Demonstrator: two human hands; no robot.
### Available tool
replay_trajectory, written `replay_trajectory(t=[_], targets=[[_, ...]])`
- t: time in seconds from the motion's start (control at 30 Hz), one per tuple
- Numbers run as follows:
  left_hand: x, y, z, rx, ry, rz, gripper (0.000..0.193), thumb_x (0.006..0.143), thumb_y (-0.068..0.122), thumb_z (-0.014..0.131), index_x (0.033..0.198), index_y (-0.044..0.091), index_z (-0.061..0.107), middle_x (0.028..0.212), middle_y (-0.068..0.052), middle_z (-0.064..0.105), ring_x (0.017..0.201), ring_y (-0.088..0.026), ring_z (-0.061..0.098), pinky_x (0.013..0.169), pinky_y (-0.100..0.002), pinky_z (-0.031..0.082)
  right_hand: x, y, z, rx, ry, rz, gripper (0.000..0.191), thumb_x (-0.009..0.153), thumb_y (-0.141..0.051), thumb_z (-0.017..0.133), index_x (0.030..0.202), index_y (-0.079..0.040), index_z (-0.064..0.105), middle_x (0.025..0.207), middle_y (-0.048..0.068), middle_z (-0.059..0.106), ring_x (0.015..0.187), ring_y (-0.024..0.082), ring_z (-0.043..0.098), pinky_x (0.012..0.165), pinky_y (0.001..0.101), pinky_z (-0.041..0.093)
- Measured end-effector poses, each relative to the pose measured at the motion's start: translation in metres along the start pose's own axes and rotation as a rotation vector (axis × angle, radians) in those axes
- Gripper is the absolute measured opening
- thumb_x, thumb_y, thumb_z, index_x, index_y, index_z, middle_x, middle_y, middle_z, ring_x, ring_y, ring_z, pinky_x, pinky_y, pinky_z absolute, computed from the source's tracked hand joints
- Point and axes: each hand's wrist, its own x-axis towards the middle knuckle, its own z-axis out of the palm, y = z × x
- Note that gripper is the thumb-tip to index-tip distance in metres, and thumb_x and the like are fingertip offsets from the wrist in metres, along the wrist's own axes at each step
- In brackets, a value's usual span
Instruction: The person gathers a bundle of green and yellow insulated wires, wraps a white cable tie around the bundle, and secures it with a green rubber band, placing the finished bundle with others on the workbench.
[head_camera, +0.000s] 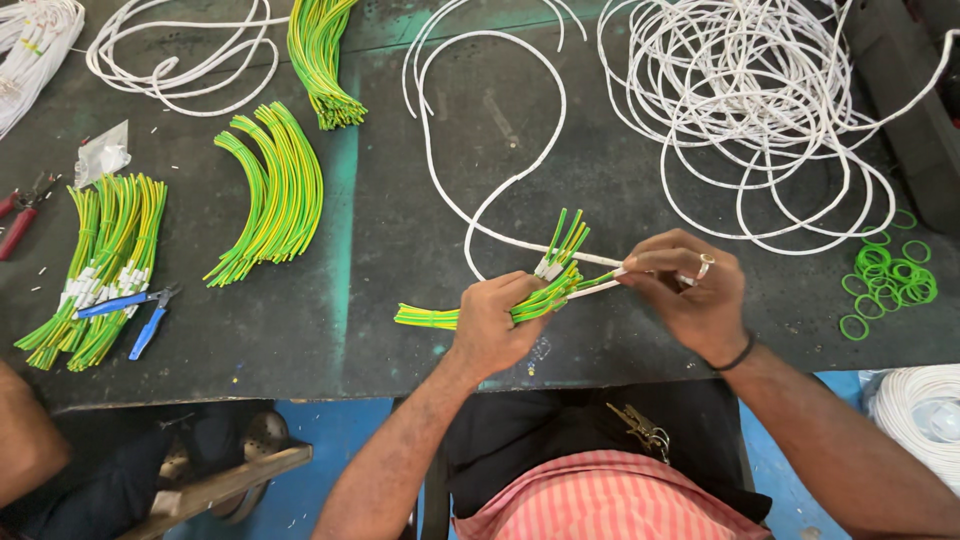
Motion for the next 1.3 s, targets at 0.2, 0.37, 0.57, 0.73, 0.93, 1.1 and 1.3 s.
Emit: replay_trajectory(t=[0.2, 0.37, 0.57, 0.73, 0.93, 1.1, 1.3], targets=[[0.000, 0.001, 0.002, 0.023, -0.004, 0.016, 0.020, 0.082, 0.011, 0.077, 0.101, 0.008, 0.074, 0.080, -0.008, 0.067, 0.068, -0.030, 0.068, 0.059, -0.039, 0.050, 0.002, -0.006, -0.008, -0.016, -0.087, -0.072, 0.019, 0.088, 0.006, 0.077, 0.102, -0.005, 0.072, 0.104, 0.006, 0.070, 0.082, 0.004, 0.064, 0.062, 0.0189, 0.047], [-0.001, 0.003, 0.003, -0.005, -0.065, 0.022, 0.023, 0.085, 0.012, 0.073, 0.107, 0.009, 0.072, 0.086, -0.010, 0.069, 0.075, -0.034, 0.070, 0.061, -0.042, 0.052, -0.006, 0.003, 0.002, 0.080, -0.104, 0.235, 0.015, 0.084, 0.003, 0.081, 0.093, -0.004, 0.071, 0.097, 0.004, 0.075, 0.068, 0.002, 0.057, 0.052, 0.0193, 0.039], [0.001, 0.006, 0.009, 0.095, -0.184, -0.160, 0.018, 0.094, 0.021, 0.070, 0.105, 0.007, 0.066, 0.082, -0.015, 0.071, 0.082, -0.042, 0.068, 0.067, -0.052, 0.048, -0.017, 0.021, 0.014, 0.332, -0.190, 0.499, 0.032, 0.080, -0.003, 0.082, 0.102, -0.004, 0.059, 0.095, 0.003, 0.076, 0.080, 0.002, 0.070, 0.062, 0.0178, 0.054], [0.000, 0.008, 0.005, -0.015, -0.143, -0.073, 0.015, 0.091, 0.016, 0.065, 0.102, 0.008, 0.069, 0.081, -0.016, 0.069, 0.079, -0.041, 0.068, 0.065, -0.048, 0.050, -0.011, 0.023, 0.001, 0.543, -0.062, 0.394, 0.027, 0.090, -0.007, 0.078, 0.114, 0.000, 0.066, 0.104, 0.014, 0.071, 0.077, 0.011, 0.062, 0.065, 0.0230, 0.049], [0.000, 0.008, 0.004, 0.005, -0.144, -0.107, 0.022, 0.096, 0.028, 0.070, 0.096, 0.006, 0.068, 0.070, -0.017, 0.060, 0.067, -0.040, 0.061, 0.060, -0.046, 0.045, -0.001, 0.016, -0.018, 0.715, -0.040, 0.206, 0.018, 0.100, 0.001, 0.066, 0.118, 0.004, 0.065, 0.123, 0.015, 0.067, 0.110, 0.024, 0.070, 0.094, 0.0348, 0.060], [0.001, 0.007, 0.003, -0.018, -0.131, -0.074, 0.022, 0.096, 0.028, 0.070, 0.096, 0.006, 0.069, 0.071, -0.015, 0.060, 0.065, -0.037, 0.061, 0.059, -0.044, 0.046, -0.005, 0.021, -0.017, 0.484, -0.012, 0.259, 0.024, 0.097, 0.002, 0.067, 0.120, 0.000, 0.063, 0.096, 0.012, 0.074, 0.082, 0.019, 0.072, 0.069, 0.0297, 0.059], [0.000, 0.009, 0.003, -0.013, -0.146, -0.111, 0.019, 0.093, 0.025, 0.072, 0.101, 0.008, 0.073, 0.074, -0.015, 0.065, 0.067, -0.036, 0.066, 0.061, -0.043, 0.049, -0.017, 0.029, -0.015, 0.207, 0.052, 0.305, 0.010, 0.096, 0.000, 0.077, 0.101, 0.000, 0.070, 0.079, 0.003, 0.064, 0.068, 0.004, 0.053, 0.059, 0.0193, 0.038]])
